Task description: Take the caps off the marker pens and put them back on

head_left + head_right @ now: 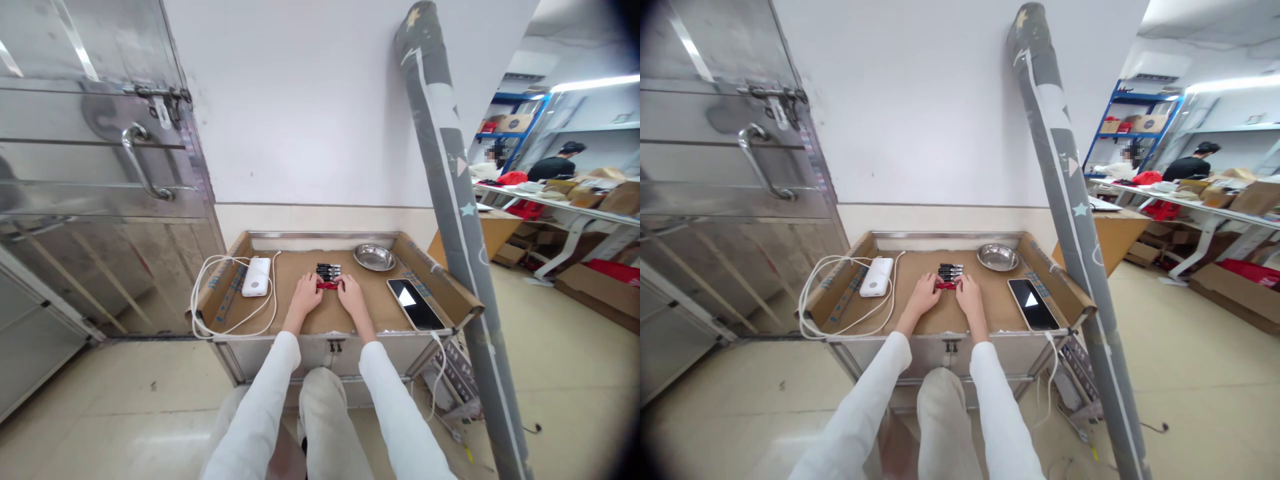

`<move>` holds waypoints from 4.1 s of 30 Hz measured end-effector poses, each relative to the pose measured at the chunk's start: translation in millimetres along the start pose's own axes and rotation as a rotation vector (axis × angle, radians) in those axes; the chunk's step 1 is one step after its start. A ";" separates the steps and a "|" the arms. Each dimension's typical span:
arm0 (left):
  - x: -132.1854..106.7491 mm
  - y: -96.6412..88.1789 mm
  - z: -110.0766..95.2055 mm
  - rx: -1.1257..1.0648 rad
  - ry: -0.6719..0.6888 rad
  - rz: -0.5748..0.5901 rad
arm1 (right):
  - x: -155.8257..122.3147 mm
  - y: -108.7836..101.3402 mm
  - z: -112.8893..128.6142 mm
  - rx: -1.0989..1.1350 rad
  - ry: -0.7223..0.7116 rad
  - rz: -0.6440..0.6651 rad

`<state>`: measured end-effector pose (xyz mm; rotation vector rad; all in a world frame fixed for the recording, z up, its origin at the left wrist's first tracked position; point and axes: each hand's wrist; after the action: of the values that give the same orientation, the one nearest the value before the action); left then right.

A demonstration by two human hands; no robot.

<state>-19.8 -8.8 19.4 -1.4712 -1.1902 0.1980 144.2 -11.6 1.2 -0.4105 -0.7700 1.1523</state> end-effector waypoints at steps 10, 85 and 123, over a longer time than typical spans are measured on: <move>0.2 3.9 3.7 0.005 0.014 -0.013 | -0.8 -1.5 1.6 -0.003 0.001 0.002; -0.2 8.0 5.0 -0.319 0.109 -0.082 | 1.6 5.6 1.6 -0.011 -0.237 0.080; 1.6 8.6 8.3 -0.276 0.105 -0.198 | 2.6 5.5 -0.7 0.260 -0.169 0.073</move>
<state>-20.2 -0.7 10.6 -1.5670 -1.3058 -0.1832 141.6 -7.1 -2.0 -0.1257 -0.7433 1.3490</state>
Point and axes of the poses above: each hand's wrist, its own x-axis towards the middle knuckle, its own y-axis out of the palm, z = x × y, and after that the axes turned 13 degrees about y, right-handed
